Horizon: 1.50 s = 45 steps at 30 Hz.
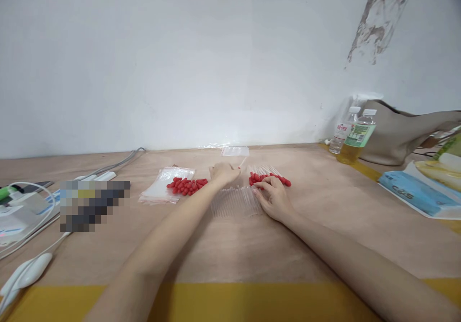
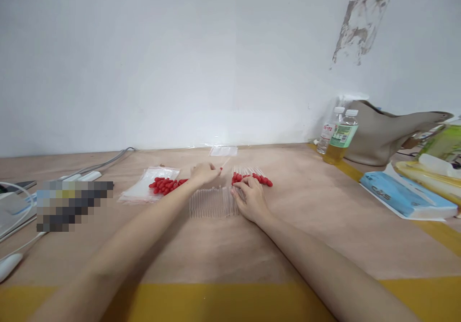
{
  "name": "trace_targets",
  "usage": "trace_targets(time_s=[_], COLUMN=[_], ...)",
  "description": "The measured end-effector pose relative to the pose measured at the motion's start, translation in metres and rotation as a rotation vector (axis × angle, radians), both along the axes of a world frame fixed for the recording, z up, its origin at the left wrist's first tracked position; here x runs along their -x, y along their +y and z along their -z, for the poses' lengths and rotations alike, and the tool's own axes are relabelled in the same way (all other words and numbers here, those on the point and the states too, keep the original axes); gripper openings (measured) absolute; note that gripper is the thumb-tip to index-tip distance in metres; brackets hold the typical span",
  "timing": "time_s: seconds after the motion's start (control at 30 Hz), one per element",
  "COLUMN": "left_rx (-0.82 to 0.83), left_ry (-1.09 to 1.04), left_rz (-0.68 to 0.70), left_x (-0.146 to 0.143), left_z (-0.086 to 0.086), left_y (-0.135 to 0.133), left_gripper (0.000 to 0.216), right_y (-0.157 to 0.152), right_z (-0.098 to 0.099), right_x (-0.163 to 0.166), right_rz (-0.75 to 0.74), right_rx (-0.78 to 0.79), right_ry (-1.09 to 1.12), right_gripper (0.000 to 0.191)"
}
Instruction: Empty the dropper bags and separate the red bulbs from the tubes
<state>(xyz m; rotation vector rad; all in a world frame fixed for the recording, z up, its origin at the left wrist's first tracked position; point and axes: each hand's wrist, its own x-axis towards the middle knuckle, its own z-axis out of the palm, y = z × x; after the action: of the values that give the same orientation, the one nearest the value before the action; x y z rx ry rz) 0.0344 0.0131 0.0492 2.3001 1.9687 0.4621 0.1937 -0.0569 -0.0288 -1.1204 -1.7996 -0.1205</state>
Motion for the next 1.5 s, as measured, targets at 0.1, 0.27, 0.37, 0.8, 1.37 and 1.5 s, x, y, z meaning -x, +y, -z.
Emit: trace_targets(time_s=[0.1,0.27,0.37,0.8,1.37,1.5], left_rx=[-0.149,-0.487,-0.557,-0.675,-0.643,-0.634], left_ry=[-0.027,0.017,0.008,0.009,0.196,0.235], left_rz=[0.085,0.428,0.433,0.547,0.786,0.811], left_x=[0.028,0.068,0.075,0.076,0.061,0.062], left_z=[0.001,0.030,0.046,0.057,0.055,0.050], left_y=[-0.028,-0.070,-0.077,-0.077,-0.077,-0.081], left_gripper=[0.019,0.008,0.006,0.011,0.022,0.019], right_y=[-0.003,-0.011,-0.013,-0.020,-0.014,-0.019], right_z=[-0.003,-0.008,-0.007,-0.012,-0.001,-0.004], right_x=[0.000,0.004,0.005,0.019,0.017,0.015], right_rz=[0.011,-0.075,-0.119,-0.132,-0.343,-0.358], right_rx=[-0.045,-0.039,-0.018,-0.237,-0.304,-0.318], right_ry=[0.042,-0.062,-0.091,-0.505,-0.477,-0.518], right_gripper=[0.033,0.069,0.077,0.025,0.027,0.028])
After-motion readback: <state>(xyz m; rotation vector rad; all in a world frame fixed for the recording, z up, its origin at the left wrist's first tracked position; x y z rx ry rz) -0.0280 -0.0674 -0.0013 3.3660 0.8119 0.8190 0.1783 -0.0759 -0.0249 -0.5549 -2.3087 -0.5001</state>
